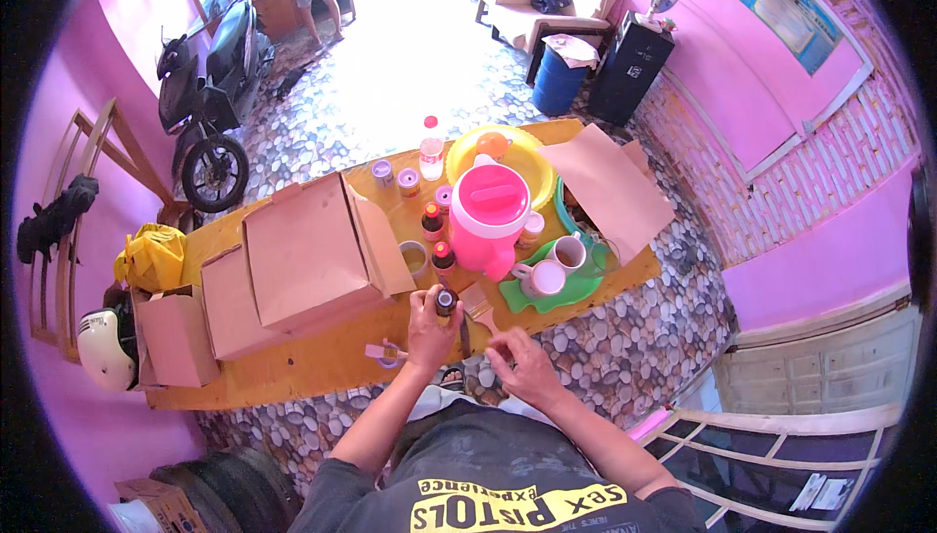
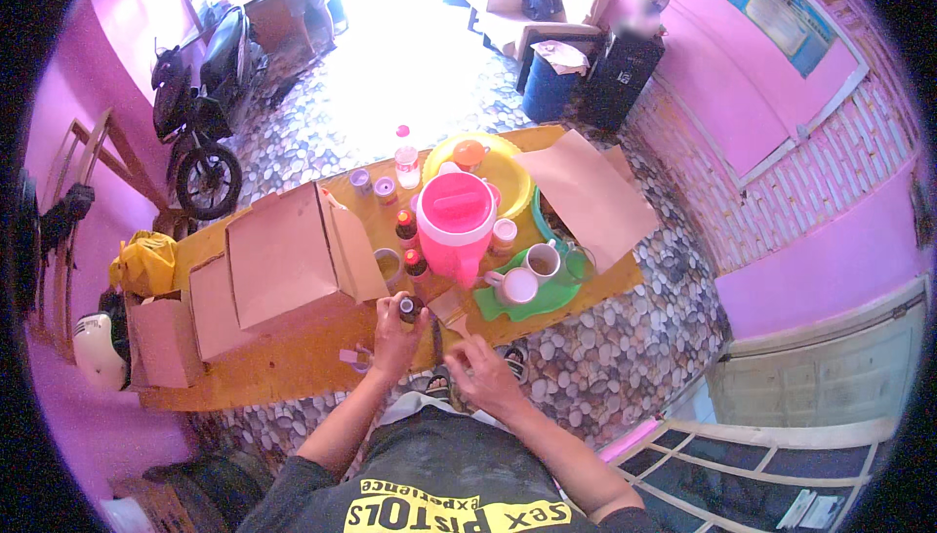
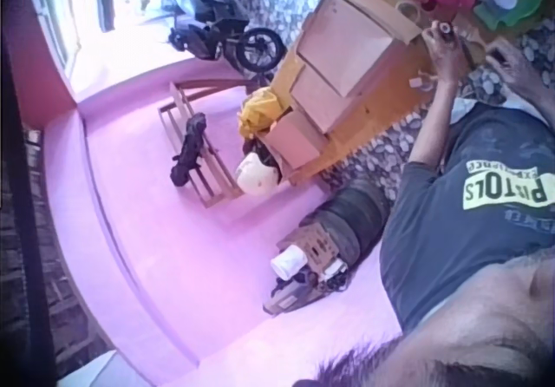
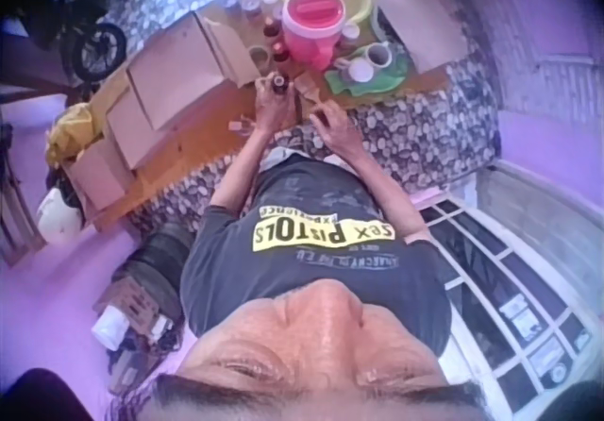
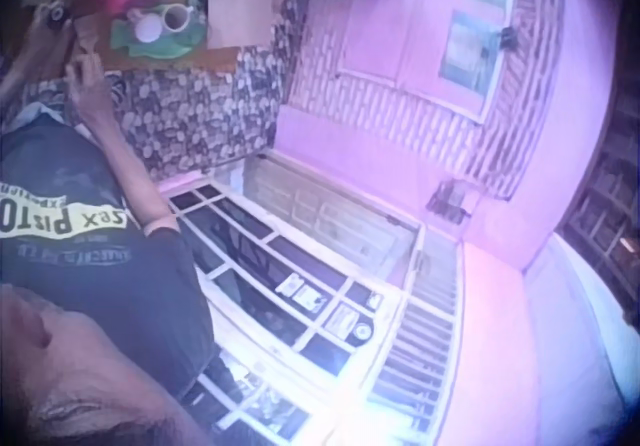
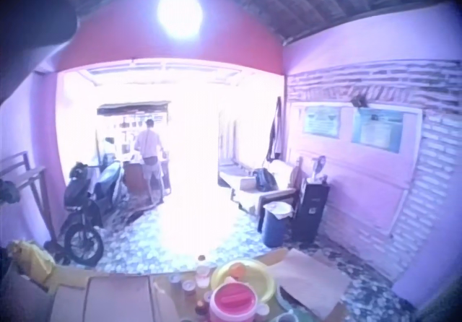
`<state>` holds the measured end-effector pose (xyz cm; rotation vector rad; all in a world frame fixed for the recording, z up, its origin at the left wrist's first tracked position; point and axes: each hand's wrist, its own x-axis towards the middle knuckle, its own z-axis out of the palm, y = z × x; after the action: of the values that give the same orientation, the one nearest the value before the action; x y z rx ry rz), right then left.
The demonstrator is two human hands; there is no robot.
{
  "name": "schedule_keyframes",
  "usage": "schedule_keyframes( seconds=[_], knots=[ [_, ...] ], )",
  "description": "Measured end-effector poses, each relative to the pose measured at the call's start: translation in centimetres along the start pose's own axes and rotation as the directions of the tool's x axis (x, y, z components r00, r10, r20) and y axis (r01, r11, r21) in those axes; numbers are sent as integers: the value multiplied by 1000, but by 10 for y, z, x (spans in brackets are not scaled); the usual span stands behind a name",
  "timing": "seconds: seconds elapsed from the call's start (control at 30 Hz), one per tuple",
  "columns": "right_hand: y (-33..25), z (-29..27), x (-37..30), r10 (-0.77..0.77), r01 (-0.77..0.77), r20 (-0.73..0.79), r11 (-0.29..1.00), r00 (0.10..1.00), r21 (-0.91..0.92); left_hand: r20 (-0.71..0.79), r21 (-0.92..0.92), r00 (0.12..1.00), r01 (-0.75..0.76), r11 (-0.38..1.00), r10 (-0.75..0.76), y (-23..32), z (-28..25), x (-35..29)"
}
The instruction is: The person paints the frame of a glass window with a brush and then wipes the edges of the frame using a cloth.
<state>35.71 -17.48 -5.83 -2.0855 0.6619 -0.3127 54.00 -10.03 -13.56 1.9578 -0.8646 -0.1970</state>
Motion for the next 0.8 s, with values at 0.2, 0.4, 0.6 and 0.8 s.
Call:
schedule_keyframes(
  seconds=[0.2, 0.4, 0.6, 0.8],
  knots=[
    [-70, -12, 50, -387, 330, -156, 895, 909, -300, 114, -53, 964, -236, 970, 241, 27, -17, -18],
    [-66, -11, 50, -454, 413, -91, 865, 887, -286, 156, -137, 960, -214, 967, 234, 44, -27, -29],
    [-88, -13, 54, -448, 425, -61, 876, 892, -229, 30, -193, 960, -269, 944, 279, 47, -43, -27],
    [-113, -18, 69, -568, 572, 83, 796, 819, -198, -58, -273, 973, -232, 933, 225, 56, -64, -35]
  ],
)
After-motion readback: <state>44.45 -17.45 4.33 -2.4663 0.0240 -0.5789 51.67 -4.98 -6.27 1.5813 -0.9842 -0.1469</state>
